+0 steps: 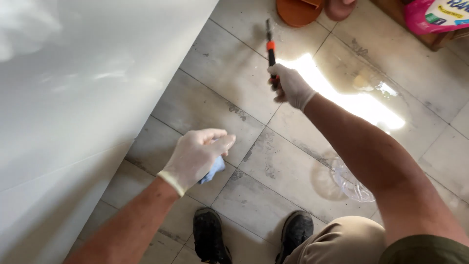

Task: Cleaning a tiled floor by hand using a cloth and a bowl of water, including wiping, rinsing, and wringing actions.

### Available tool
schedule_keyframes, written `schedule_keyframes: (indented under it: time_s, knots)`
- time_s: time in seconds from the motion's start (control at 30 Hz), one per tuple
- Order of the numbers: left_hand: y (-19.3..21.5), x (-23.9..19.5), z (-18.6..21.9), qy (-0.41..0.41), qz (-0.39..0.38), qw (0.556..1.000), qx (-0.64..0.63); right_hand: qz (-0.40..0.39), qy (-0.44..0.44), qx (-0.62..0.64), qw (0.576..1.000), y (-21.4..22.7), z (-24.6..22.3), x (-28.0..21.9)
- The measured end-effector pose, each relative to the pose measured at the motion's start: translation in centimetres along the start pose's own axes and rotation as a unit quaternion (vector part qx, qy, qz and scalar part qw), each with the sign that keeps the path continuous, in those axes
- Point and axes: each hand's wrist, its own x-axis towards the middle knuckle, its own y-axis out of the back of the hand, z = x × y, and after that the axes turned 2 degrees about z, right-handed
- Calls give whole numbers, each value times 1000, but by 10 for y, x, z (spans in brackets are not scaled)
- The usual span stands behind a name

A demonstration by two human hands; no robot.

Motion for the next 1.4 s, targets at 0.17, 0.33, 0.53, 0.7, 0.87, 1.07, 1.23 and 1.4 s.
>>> schedule_keyframes:
  time_s: [0.17, 0.33, 0.53, 0.7, 0.87, 1.07, 1.23, 1.4]
  knots:
    - [-40, 47, 9, 40, -22, 998, -47, -146, -32, 17, 989, -15, 12, -113]
    - [-75, 83, -21, 94, -18, 987, -132, -257, -26, -21, 966, -24, 4, -184]
    - [-71, 74, -59, 127, 42, 918, -374, -435, 110, -239, 861, -14, -8, -124]
    - [-23, 19, -47, 158, 32, 982, -99, 123, 254, -354, 892, 27, -18, 94]
    - [3, -8, -100, 163, 35, 985, 51, 265, 247, -543, 757, 58, -91, 105]
    - [33, -57, -153, 200, 89, 971, 92, 244, 230, -568, 751, 55, -96, 113]
    - [55, -101, -171, 238, 124, 953, 141, 289, 230, -558, 744, 55, -68, 135]
    - [71, -129, -186, 226, 169, 929, 240, 278, 223, -428, 831, 67, -75, 107]
